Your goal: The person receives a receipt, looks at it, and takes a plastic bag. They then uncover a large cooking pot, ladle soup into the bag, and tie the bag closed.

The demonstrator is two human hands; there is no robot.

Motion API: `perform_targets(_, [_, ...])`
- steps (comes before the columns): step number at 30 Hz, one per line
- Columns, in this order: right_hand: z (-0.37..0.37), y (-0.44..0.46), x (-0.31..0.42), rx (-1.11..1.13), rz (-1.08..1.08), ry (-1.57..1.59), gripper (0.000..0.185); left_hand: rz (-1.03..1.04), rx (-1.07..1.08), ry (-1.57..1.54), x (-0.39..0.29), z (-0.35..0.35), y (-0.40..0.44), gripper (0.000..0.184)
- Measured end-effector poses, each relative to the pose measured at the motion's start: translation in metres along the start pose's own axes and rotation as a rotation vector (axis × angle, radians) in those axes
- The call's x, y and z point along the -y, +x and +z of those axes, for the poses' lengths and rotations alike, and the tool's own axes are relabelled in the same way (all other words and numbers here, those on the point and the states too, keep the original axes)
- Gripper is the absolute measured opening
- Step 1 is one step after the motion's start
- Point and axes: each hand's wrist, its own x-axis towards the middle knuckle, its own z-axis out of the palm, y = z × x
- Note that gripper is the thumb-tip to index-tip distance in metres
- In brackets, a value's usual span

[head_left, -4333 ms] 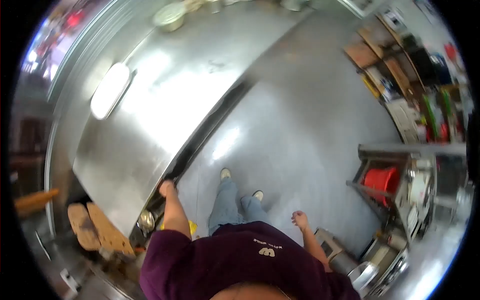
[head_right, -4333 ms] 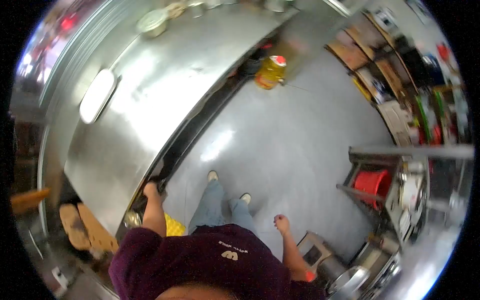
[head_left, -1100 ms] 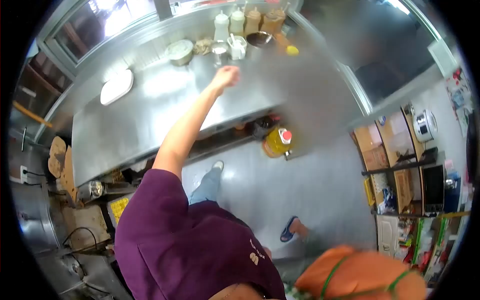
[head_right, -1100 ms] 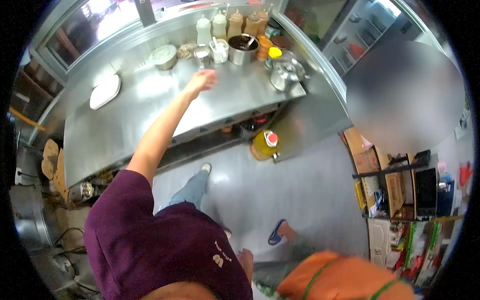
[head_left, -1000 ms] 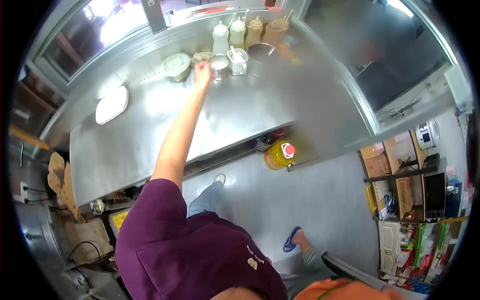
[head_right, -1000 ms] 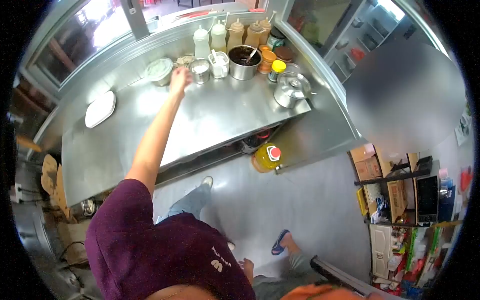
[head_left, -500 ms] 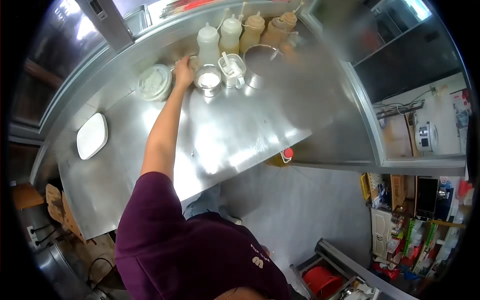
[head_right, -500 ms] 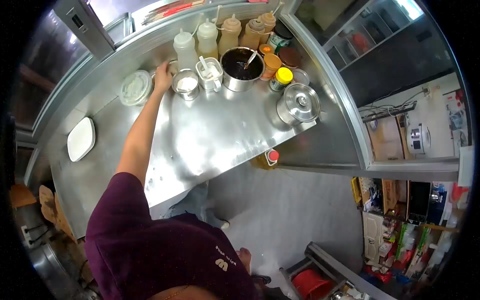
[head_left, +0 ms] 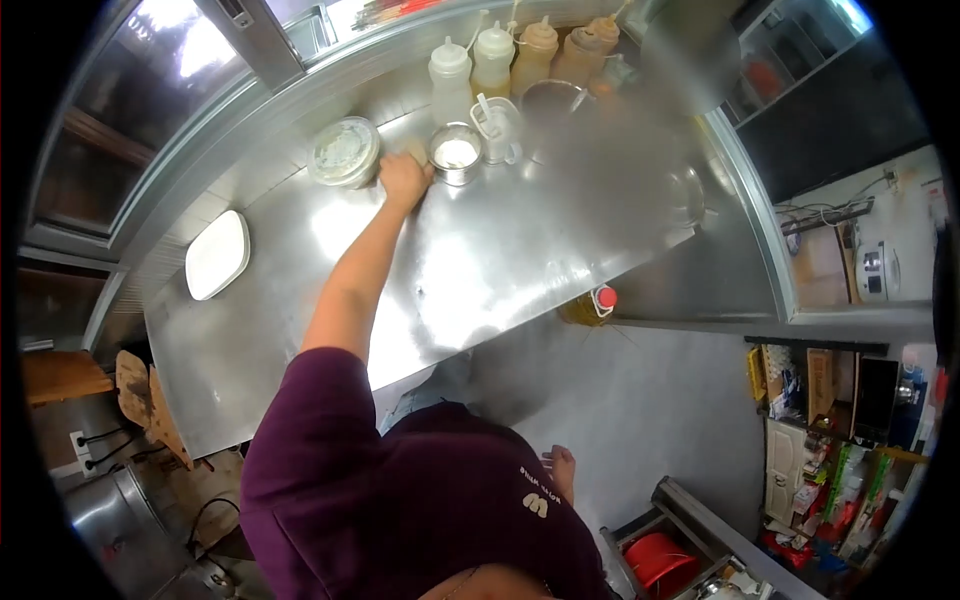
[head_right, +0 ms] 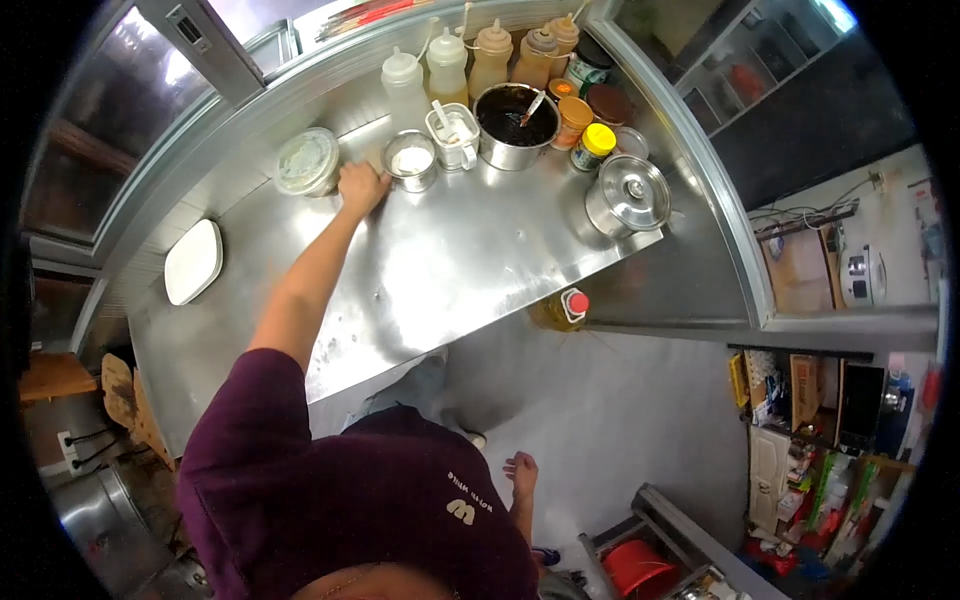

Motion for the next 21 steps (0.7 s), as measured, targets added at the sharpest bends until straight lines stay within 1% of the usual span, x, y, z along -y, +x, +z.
perform_targets(1, [0.000,0.002,0.000,0.008,-0.003,0.003,0.022,0.012,0.068,-0.047,-0.004,-0.018,-0.016,0.046])
perform_targets(2, [0.000,0.005,-0.003,0.011,-0.012,0.014,0.022,0.026,0.170,-0.106,0.000,-0.019,-0.034,0.046])
perform_targets(3, [-0.004,0.010,-0.012,0.014,-0.032,0.040,0.022,0.046,0.082,-0.116,0.000,-0.017,-0.059,0.045])
perform_targets(4, [-0.006,0.012,-0.017,0.012,-0.037,0.019,0.022,0.031,0.160,-0.144,-0.008,-0.041,-0.086,0.042])
perform_targets(5, [-0.009,0.012,-0.022,0.002,-0.036,0.007,0.023,0.039,0.126,-0.182,-0.012,-0.047,-0.117,0.044])
perform_targets(7, [-0.022,0.008,-0.043,-0.007,-0.032,0.007,0.025,0.139,0.166,-0.216,-0.027,-0.073,-0.179,0.044])
perform_targets(8, [-0.031,0.012,-0.055,-0.004,-0.041,0.018,0.027,0.143,0.247,-0.215,-0.042,-0.089,-0.206,0.044])
perform_targets(9, [-0.039,0.012,-0.066,-0.008,-0.051,0.036,0.029,0.207,0.305,-0.257,-0.055,-0.098,-0.231,0.044])
perform_targets(10, [-0.046,0.012,-0.068,0.004,-0.064,-0.050,0.032,0.282,0.362,-0.297,-0.071,-0.104,-0.252,0.045])
perform_targets(11, [-0.056,0.009,-0.066,0.008,-0.068,-0.126,0.035,0.301,0.618,-0.425,-0.091,-0.107,-0.270,0.047])
perform_targets(12, [-0.062,-0.002,-0.057,0.005,-0.231,-0.119,0.041,0.327,0.888,-0.523,-0.112,-0.108,-0.289,0.050])
perform_targets(13, [-0.063,-0.022,-0.036,-0.018,-0.397,-0.124,0.049,0.419,1.031,-0.682,-0.126,-0.059,-0.332,0.051])
perform_targets(14, [-0.069,-0.039,-0.015,0.039,-0.421,-0.011,0.057,0.513,1.191,-0.830,-0.154,-0.012,-0.366,0.053])
perform_targets(15, [-0.081,-0.058,0.006,0.097,-0.467,0.097,0.067,0.664,1.200,-0.812,-0.200,-0.049,-0.394,0.050])
perform_targets(16, [-0.094,-0.101,0.032,0.050,-0.487,0.244,0.071,0.813,1.214,-0.791,-0.237,-0.109,-0.434,0.048])
perform_targets(17, [-0.106,-0.133,0.045,0.012,-0.513,0.380,0.075,0.908,1.205,-0.806,-0.268,-0.142,-0.468,0.047])
perform_targets(19, [-0.130,-0.142,0.035,-0.068,-0.690,0.775,0.074,1.047,1.182,-0.852,-0.312,-0.190,-0.528,0.045])
perform_targets(20, [-0.153,-0.148,0.032,-0.095,-0.795,0.942,0.073,1.163,1.216,-0.867,-0.334,-0.206,-0.547,0.045])
perform_targets(21, [-0.175,-0.158,0.027,-0.182,-0.822,0.970,0.069,1.276,1.248,-0.878,-0.353,-0.221,-0.565,0.046])
